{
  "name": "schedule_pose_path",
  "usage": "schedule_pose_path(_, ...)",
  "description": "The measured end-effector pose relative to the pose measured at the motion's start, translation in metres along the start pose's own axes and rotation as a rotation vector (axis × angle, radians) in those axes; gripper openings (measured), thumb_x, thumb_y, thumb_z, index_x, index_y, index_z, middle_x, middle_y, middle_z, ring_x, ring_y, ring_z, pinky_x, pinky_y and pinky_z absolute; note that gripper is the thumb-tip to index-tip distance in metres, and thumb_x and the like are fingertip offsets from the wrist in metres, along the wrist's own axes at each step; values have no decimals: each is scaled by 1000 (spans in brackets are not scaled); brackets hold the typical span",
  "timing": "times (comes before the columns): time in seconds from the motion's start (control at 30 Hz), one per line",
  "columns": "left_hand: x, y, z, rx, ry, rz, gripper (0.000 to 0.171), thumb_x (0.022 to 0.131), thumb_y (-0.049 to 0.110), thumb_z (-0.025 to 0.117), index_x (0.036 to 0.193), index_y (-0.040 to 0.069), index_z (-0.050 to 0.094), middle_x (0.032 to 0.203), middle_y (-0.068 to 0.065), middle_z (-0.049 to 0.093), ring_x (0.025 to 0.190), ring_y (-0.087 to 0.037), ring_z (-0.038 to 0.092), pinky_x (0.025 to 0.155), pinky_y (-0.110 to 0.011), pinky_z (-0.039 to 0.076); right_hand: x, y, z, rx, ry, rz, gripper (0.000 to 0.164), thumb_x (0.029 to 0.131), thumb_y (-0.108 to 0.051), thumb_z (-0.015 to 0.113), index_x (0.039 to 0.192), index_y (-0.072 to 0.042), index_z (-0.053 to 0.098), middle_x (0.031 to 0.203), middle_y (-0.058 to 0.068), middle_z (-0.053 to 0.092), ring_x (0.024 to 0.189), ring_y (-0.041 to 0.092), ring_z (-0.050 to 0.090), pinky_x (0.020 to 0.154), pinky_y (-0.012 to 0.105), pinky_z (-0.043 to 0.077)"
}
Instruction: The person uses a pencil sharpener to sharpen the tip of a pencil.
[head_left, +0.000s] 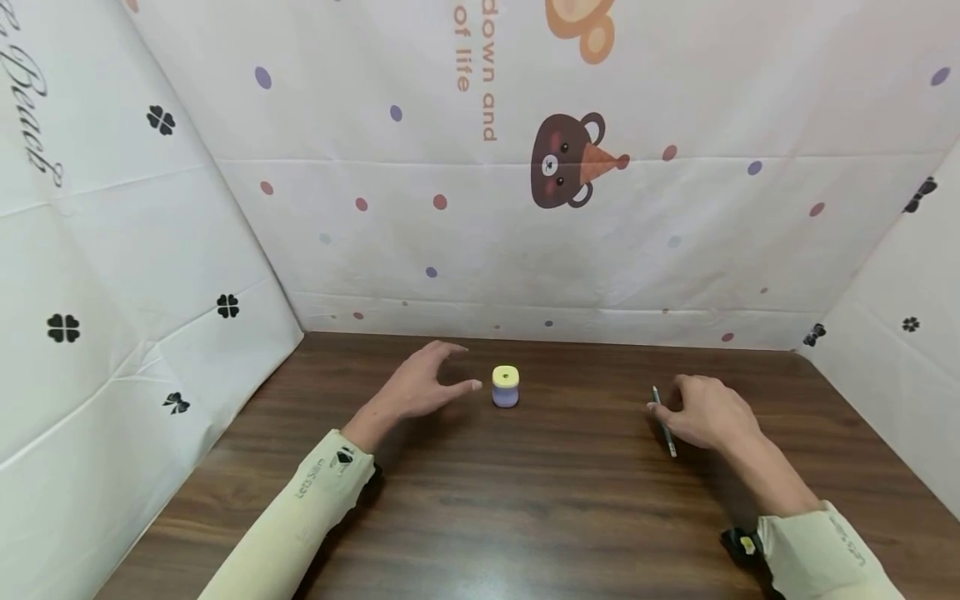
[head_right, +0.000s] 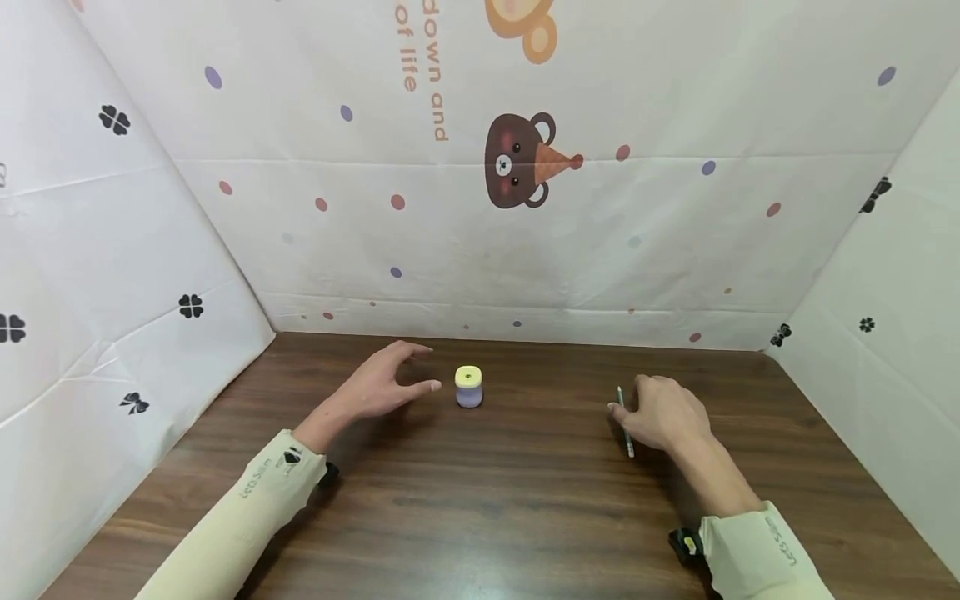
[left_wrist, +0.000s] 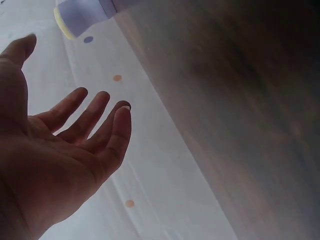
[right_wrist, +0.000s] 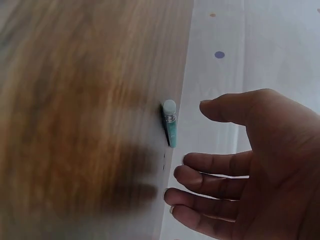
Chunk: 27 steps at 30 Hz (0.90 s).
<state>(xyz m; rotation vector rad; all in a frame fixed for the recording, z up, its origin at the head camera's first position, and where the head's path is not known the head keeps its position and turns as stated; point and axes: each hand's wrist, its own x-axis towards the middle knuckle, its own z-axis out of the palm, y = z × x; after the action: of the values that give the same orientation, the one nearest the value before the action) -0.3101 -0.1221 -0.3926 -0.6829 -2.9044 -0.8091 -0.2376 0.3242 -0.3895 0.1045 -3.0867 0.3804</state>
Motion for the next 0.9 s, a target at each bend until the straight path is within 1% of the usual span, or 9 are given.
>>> schedule_pose_path(0.13, 4, 6, 4, -3, -41, 20, 84, 88, 66, 79, 151, 15, 56, 150, -7, 57, 139, -26, 54, 115, -49, 45, 1, -1, 0, -7, -35, 23, 43, 97, -50, 71, 90, -7, 64, 80, 6, 64, 69, 24, 59, 55, 40, 45)
schedule_pose_path(0.23, 8, 9, 7, -13, -64, 38, 85, 86, 63, 82, 151, 13, 56, 149, -9, 58, 138, -27, 55, 114, -49, 46, 3, -1, 0, -14, -62, 40, 45, 97, -50, 70, 88, -7, 63, 79, 6, 63, 69, 24, 58, 56, 40, 44)
schedule_pose_path(0.43, 15, 14, 13, -30, -82, 66, 83, 86, 59, 84, 150, 12, 57, 148, -9, 59, 137, -26, 55, 114, -48, 46, 9, -4, -1, -36, -101, 45, 45, 97, -48, 70, 81, -8, 58, 76, 7, 59, 69, 26, 56, 58, 41, 45)
schedule_pose_path(0.5, 18, 16, 14, -46, -95, 81, 83, 87, 57, 84, 150, 11, 57, 148, -9, 59, 138, -27, 55, 114, -48, 45, 11, -5, -1, -38, -123, 31, 41, 97, -42, 70, 79, -9, 56, 74, 7, 56, 67, 25, 54, 58, 40, 44)
schedule_pose_path(0.63, 24, 18, 19, -88, -128, 101, 79, 88, 50, 86, 150, 10, 56, 148, -8, 60, 136, -26, 57, 114, -46, 46, 15, -7, -2, -12, -178, 4, 27, 95, -27, 70, 80, -8, 57, 73, 6, 56, 64, 23, 52, 58, 38, 42)
schedule_pose_path(0.73, 28, 20, 23, -116, -150, 104, 73, 88, 42, 88, 148, 11, 58, 140, -4, 65, 128, -21, 62, 109, -43, 49, 16, -9, -2, 7, -198, -2, 22, 92, -22, 70, 83, -6, 59, 75, 7, 59, 64, 23, 54, 58, 38, 44)
schedule_pose_path(0.8, 30, 22, 24, -137, -165, 103, 68, 89, 37, 88, 145, 12, 60, 133, -1, 68, 121, -18, 65, 105, -42, 52, 17, -10, -1, 9, -200, 0, 22, 91, -21, 72, 84, -5, 60, 76, 7, 60, 65, 24, 54, 58, 39, 45)
schedule_pose_path(0.9, 33, 23, 26, -171, -179, 105, 59, 89, 31, 89, 139, 12, 63, 124, 1, 70, 113, -18, 67, 100, -41, 54, 18, -11, 1, 3, -198, 1, 25, 91, -23, 74, 84, -5, 59, 75, 8, 58, 65, 24, 52, 58, 39, 44)
